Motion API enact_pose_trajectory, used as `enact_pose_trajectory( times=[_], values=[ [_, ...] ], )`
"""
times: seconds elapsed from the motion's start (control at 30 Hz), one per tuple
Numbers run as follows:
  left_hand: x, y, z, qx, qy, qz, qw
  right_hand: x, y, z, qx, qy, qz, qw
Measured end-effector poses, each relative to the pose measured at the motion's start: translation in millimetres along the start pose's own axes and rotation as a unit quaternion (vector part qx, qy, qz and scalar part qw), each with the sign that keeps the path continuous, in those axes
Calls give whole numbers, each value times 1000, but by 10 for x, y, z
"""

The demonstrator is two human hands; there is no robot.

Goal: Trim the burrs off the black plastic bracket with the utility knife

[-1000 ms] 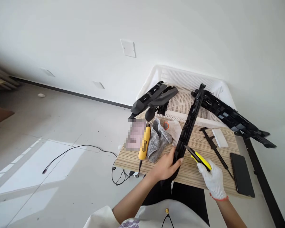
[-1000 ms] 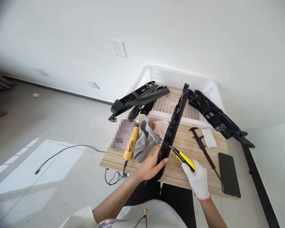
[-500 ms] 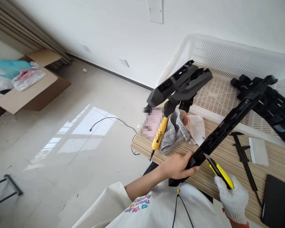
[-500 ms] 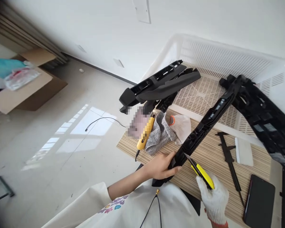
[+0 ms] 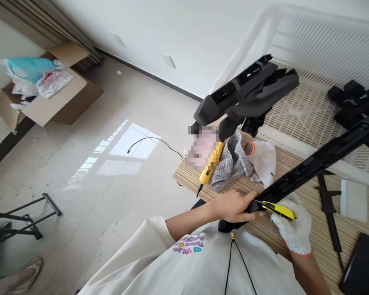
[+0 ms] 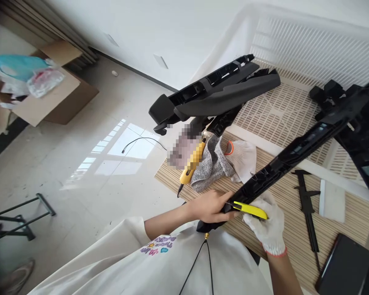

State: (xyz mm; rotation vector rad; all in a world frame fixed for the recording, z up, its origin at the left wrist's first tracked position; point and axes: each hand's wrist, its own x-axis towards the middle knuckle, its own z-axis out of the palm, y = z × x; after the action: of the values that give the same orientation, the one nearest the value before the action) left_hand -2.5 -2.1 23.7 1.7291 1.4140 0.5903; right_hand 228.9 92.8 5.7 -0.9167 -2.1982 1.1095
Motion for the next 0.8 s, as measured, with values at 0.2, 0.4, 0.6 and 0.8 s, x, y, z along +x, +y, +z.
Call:
enact_pose_trajectory(
  times=[0.2,0.4,0.6,0.8],
  values=[
    [118,86,14,12,-15,-56,998,76,-230,49,75,30,48,996],
    [248,91,-175,20,12,-127,992,-14,-235,-136,231,90,277,928],
    [288,-66,-241,23,16,-118,993,36,-54,-257,167,66,282,942],
    [284,-93,-198,12,26,-118,993,21,-16,-331,94,39,250,963]
  ],
)
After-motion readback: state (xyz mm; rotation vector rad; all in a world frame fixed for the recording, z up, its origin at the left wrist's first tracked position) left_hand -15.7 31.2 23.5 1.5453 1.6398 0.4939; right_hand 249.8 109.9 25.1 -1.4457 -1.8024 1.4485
